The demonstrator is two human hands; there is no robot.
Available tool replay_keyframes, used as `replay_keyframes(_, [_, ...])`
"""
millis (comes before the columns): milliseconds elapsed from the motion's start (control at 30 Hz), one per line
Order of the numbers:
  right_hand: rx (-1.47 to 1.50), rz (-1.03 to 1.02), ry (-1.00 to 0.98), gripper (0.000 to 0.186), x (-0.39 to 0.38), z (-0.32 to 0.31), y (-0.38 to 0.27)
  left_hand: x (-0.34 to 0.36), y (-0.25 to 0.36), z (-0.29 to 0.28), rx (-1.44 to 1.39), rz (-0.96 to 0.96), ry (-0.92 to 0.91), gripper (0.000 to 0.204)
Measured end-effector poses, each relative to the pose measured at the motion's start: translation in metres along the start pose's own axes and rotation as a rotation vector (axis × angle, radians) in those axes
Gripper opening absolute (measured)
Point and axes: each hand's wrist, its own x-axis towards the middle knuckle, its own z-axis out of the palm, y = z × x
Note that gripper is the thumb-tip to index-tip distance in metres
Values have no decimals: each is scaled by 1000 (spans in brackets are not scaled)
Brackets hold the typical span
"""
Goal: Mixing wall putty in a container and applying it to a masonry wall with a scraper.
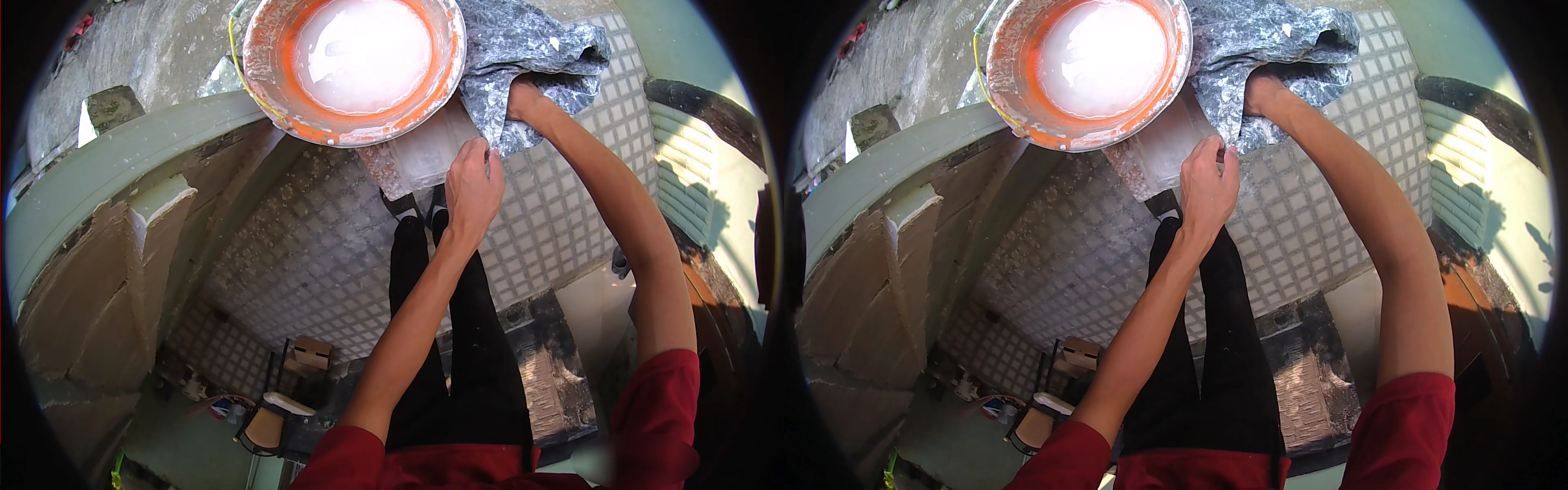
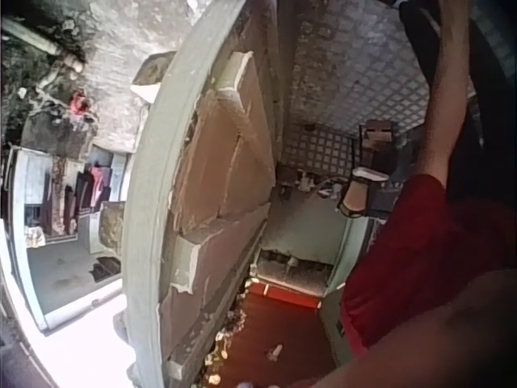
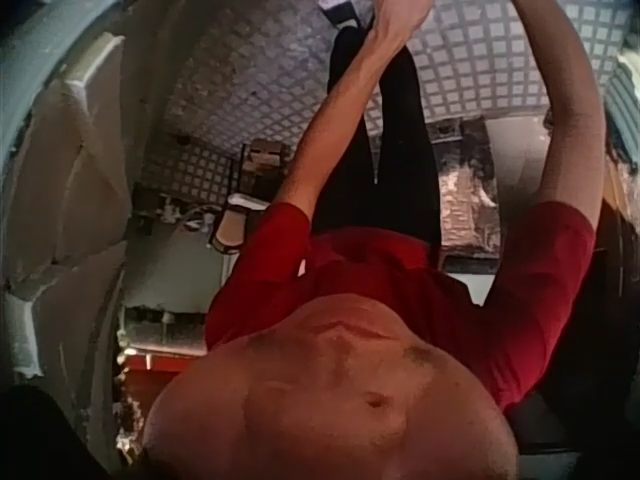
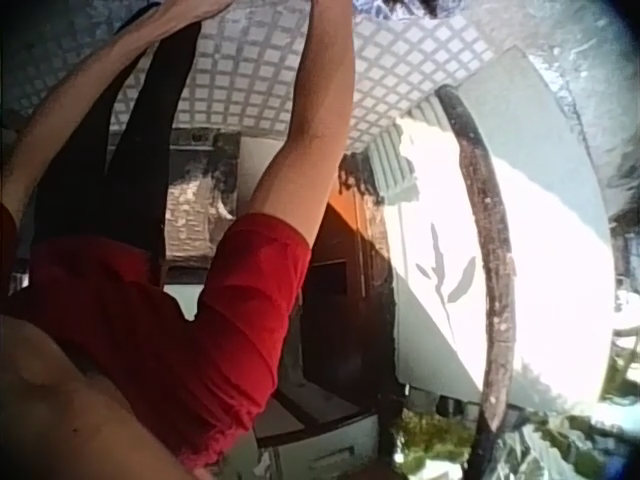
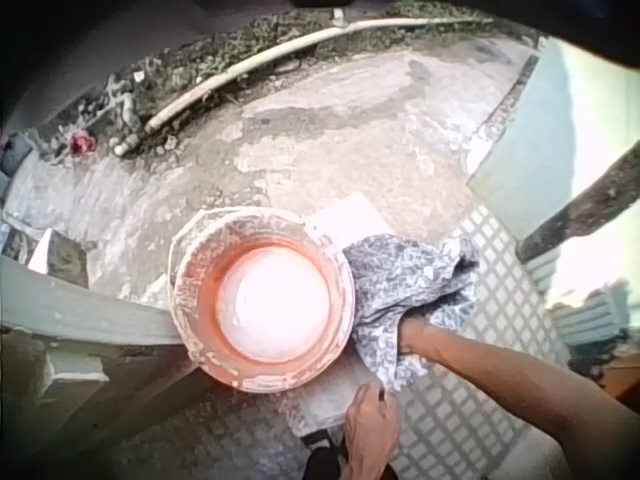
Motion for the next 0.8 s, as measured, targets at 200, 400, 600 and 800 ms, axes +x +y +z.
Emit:
replay_keyframes(200, [-67, -14, -4, 47, 16, 2, -19, 3, -7, -7, 5, 9, 20, 16])
replay_keyframes(400, [335, 151, -165, 39, 16, 60, 71, 0, 6, 3, -154, -57, -13, 15])
replay_keyframes(600, [1183, 544, 115, 43, 3, -20, 20, 6, 2, -19, -166, -92, 20, 19])
replay_keyframes(800, [1686, 752, 267, 20, -25, -25, 63, 6, 22, -3, -227, -135, -17, 24])
